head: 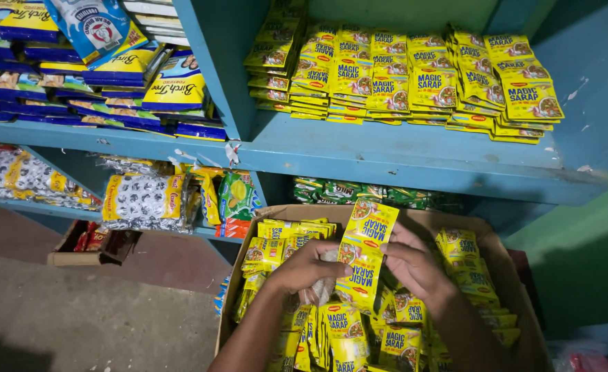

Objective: Organizing and stacking yellow seasoning packets from a cardboard box onto a low shelf.

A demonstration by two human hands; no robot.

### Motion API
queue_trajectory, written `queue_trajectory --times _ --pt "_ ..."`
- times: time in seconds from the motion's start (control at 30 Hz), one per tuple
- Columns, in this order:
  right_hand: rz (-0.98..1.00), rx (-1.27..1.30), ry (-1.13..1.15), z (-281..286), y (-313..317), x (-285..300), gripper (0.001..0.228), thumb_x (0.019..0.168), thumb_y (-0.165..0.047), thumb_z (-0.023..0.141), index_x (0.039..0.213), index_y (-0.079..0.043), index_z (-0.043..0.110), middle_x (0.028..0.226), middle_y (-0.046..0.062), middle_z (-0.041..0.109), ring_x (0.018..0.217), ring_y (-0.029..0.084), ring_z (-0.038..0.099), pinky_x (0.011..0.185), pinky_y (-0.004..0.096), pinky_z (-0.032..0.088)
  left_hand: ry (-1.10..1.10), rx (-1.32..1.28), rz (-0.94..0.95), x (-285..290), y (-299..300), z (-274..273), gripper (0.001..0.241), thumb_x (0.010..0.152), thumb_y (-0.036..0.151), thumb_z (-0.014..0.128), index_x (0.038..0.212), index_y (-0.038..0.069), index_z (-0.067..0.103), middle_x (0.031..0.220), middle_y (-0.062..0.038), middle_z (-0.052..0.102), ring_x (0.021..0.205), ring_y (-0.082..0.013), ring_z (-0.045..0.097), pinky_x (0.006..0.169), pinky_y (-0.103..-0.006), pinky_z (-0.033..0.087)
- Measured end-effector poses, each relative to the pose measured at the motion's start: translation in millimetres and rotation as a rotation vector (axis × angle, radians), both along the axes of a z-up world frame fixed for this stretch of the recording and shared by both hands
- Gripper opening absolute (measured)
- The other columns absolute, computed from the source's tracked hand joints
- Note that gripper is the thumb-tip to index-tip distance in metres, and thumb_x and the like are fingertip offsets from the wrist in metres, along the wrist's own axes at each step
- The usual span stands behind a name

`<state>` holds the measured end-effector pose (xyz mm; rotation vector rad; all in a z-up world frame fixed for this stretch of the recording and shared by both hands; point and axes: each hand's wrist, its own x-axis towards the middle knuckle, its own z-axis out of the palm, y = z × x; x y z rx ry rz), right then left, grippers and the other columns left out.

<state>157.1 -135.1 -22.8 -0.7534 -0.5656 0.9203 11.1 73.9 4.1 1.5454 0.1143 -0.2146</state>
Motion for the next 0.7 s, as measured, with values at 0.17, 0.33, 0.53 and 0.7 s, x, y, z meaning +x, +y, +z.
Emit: queue_trajectory --times 0.17,0.33,0.53,0.7 --pt "-0.025 -0.017 -0.013 -1 4 -2 0.061 0.088 0.004 0.055 0.148 0.005 0.042 0.136 0.02 0.063 0.126 0.028 0.061 0.111 0.045 0.043 -0.073 0.124 -0.069 0 7 -7 0.033 0.091 0.022 0.079 0.117 0.002 0.076 0.089 0.003 0.074 0.077 -0.0025 0.061 0.069 -0.0247 0.051" --pt "-0.059 0.02 -0.005 4 2 0 0.065 0.085 0.007 0.053 0.149 0.004 0.041 0.135 0.021 0.063 0.125 0.03 0.062 0.11 0.047 0.045 -0.058 0.029 -0.018 6 20 -26 0.027 0.096 0.025 0.075 0.112 0.003 0.075 0.085 0.003 0.07 0.072 -0.0027 0.058 0.065 -0.0245 0.05" --pt "-0.131 0.008 0.001 11 3 2 0.065 0.085 0.007 0.051 0.149 0.001 0.041 0.134 0.021 0.063 0.12 0.03 0.064 0.104 0.047 0.049 0.01 -0.136 0.557 12 37 -30 0.029 0.094 0.03 0.07 0.107 0.005 0.077 0.073 -0.008 0.067 0.051 -0.0166 0.054 0.045 -0.0325 0.04" --pt "-0.166 -0.17 0.021 -20 17 -6 0.062 0.087 0.007 0.053 0.148 -0.001 0.043 0.134 0.016 0.064 0.119 0.027 0.064 0.1 0.045 0.051 -0.326 -0.263 0.868 16 11 -14 0.038 0.084 0.018 0.074 0.121 0.014 0.064 0.107 -0.005 0.072 0.083 -0.0098 0.071 0.069 -0.0285 0.061"
